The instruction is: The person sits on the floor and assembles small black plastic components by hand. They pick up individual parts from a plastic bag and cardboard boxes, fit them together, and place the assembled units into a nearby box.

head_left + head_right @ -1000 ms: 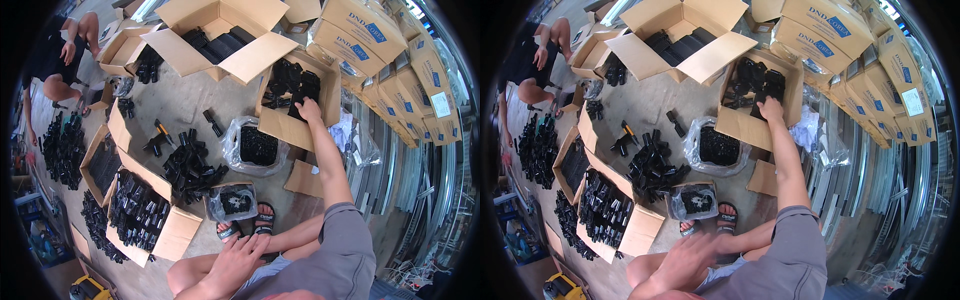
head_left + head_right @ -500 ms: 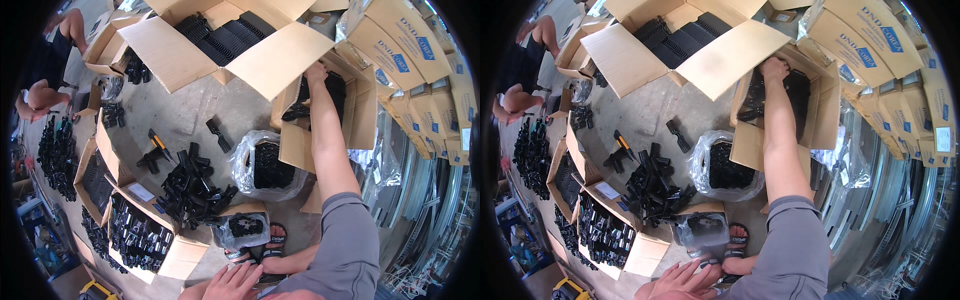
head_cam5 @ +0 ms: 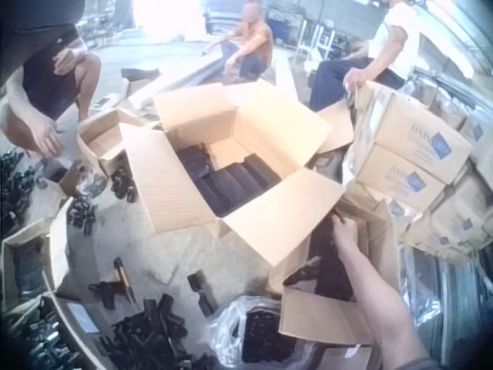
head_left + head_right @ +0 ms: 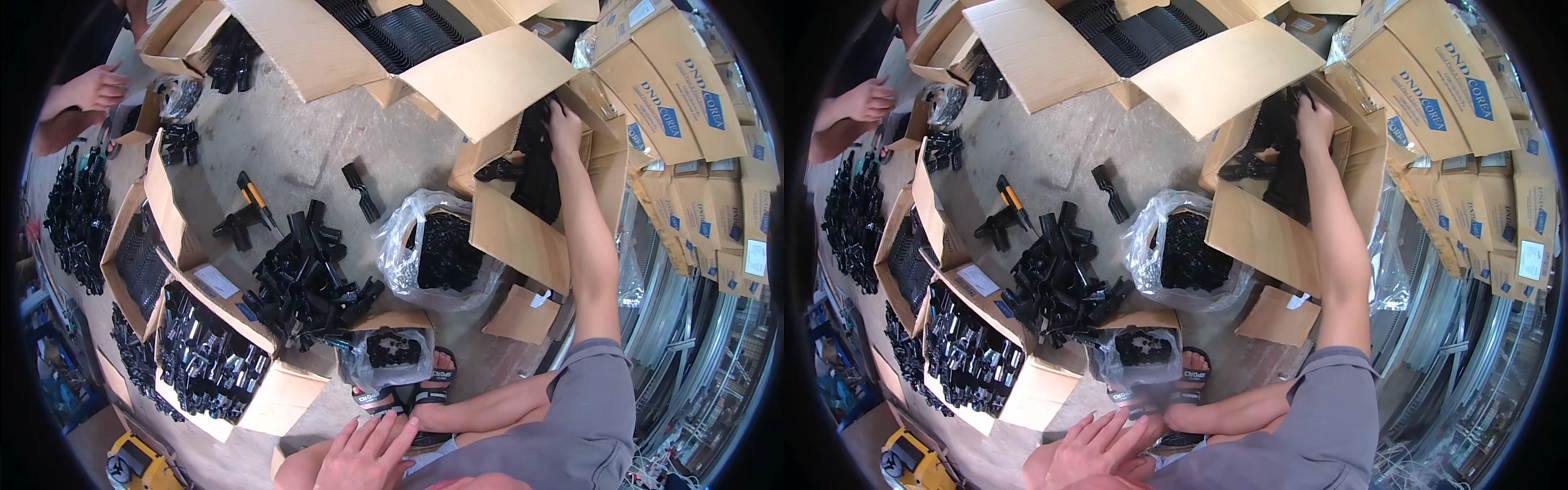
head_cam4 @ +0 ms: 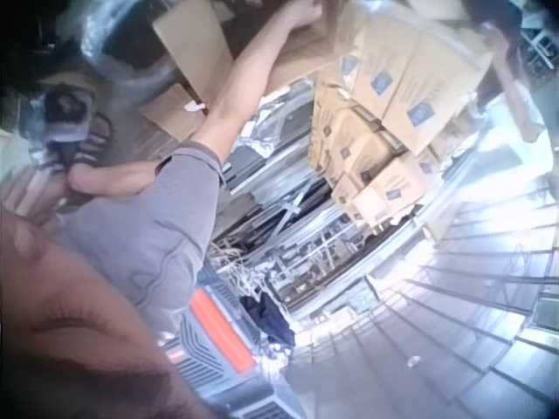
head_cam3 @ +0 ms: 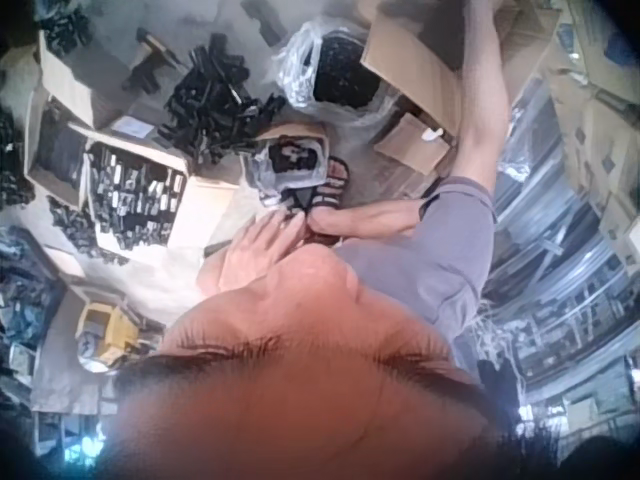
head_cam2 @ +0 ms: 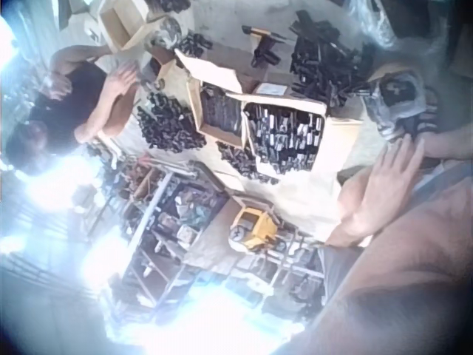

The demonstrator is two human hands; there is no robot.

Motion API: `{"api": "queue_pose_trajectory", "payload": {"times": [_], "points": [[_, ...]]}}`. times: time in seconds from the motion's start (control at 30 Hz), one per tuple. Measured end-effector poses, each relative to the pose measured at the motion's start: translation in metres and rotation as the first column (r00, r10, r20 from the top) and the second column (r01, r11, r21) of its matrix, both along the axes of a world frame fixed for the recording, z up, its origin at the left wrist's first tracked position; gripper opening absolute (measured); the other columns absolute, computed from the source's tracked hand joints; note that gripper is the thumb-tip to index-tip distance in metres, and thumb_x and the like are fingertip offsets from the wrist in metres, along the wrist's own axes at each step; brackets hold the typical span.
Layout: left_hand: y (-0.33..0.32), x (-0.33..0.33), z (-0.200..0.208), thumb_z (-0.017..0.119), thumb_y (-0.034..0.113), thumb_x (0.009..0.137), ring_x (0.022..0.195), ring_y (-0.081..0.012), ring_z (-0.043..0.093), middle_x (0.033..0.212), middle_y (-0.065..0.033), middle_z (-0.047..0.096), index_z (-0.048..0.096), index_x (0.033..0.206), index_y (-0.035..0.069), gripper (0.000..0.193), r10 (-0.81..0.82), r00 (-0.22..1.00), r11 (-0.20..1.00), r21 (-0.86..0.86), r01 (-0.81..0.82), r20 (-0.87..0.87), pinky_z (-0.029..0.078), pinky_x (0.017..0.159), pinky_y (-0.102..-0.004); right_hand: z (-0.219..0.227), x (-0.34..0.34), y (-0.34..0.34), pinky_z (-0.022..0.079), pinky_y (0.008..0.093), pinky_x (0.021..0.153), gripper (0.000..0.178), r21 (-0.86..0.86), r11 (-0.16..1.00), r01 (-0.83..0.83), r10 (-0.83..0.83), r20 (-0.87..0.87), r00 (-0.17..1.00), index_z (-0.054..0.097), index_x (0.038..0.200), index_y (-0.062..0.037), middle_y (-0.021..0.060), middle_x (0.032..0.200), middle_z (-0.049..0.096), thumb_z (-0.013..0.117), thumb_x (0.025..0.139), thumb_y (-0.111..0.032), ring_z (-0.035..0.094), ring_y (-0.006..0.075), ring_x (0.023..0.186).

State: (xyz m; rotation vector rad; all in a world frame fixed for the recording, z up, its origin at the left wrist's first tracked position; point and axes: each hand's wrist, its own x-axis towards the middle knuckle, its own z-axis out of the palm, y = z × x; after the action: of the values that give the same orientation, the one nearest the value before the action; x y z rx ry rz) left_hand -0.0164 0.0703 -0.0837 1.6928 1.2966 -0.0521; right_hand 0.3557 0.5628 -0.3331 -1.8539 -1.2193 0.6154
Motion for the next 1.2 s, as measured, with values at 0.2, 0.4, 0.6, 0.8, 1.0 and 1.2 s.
{"api": "queue_pose_trajectory", "payload": {"times": [0.2,0.4,0.6,0.8,1.0,1.2], "points": [[-0.010,0.007,0.014,0.066,0.032,0.091,0.123,-0.0318,0.057,0.138,-0.0172,0.055,0.045,0.146,0.011,0.063,-0.071,0.997,0.989,0.128,0.069,0.007,0.041,0.108,-0.0464,0.123,-0.033,-0.221,0.051,0.0320,0.071,0.018,0.072,0.865,-0.497,0.497,0.026,0.867,0.065,0.095,0.0021,0.0100,0.092,0.063,0.061,0.094,-0.016,0.061,0.0161,0.086],[-0.040,0.023,0.036,0.064,0.029,0.090,0.124,-0.0310,0.057,0.138,-0.0176,0.055,0.045,0.147,0.012,0.062,-0.210,0.977,0.954,0.209,0.214,-0.043,0.042,0.107,-0.0460,0.096,-0.033,-0.378,0.051,0.0451,0.080,0.020,-0.378,0.062,-0.924,0.993,-0.073,0.096,0.066,0.089,0.0013,0.0199,0.093,0.060,0.067,0.084,-0.017,0.062,0.0380,0.091],[-0.075,0.037,0.028,0.059,0.030,0.095,0.119,-0.0325,0.060,0.135,-0.0174,0.059,0.046,0.146,0.012,0.055,-0.147,0.986,0.934,0.316,0.165,-0.078,0.043,0.104,-0.0431,0.023,-0.038,-0.421,0.053,0.0475,0.085,0.026,-0.662,-0.038,-0.748,0.997,0.027,-0.075,0.067,0.092,0.0023,0.0214,0.101,0.062,0.065,0.086,-0.023,0.062,0.0393,0.097],[-0.094,0.044,0.022,0.059,0.032,0.096,0.119,-0.0323,0.060,0.133,-0.0181,0.060,0.046,0.145,0.010,0.055,-0.147,0.979,0.913,0.363,0.188,-0.139,0.044,0.102,-0.0424,0.019,-0.046,-0.428,0.053,0.0468,0.085,0.026,-0.550,0.037,-0.834,0.945,0.290,-0.149,0.064,0.106,-0.0009,0.0198,0.104,0.061,0.063,0.091,-0.022,0.061,0.0366,0.101],[-0.089,0.046,0.025,0.060,0.029,0.095,0.120,-0.0314,0.059,0.132,-0.0173,0.060,0.046,0.145,0.010,0.056,-0.186,0.976,0.907,0.361,0.216,-0.116,0.043,0.102,-0.0417,0.010,-0.029,-0.438,0.054,0.0448,0.082,0.025,-0.620,0.085,-0.780,0.957,0.270,-0.110,0.064,0.112,-0.0038,0.0169,0.105,0.064,0.060,0.094,-0.022,0.064,0.0349,0.098],[-0.079,0.043,0.034,0.062,0.027,0.092,0.121,-0.0302,0.058,0.132,-0.0159,0.060,0.045,0.145,0.010,0.058,-0.212,0.972,0.925,0.300,0.234,-0.105,0.043,0.102,-0.0410,0.094,-0.047,-0.341,0.053,0.0449,0.076,0.010,-0.027,0.433,-0.901,0.797,0.478,0.369,0.067,0.096,-0.0039,0.0161,0.089,0.068,0.063,0.091,-0.012,0.067,0.0355,0.086]]}}
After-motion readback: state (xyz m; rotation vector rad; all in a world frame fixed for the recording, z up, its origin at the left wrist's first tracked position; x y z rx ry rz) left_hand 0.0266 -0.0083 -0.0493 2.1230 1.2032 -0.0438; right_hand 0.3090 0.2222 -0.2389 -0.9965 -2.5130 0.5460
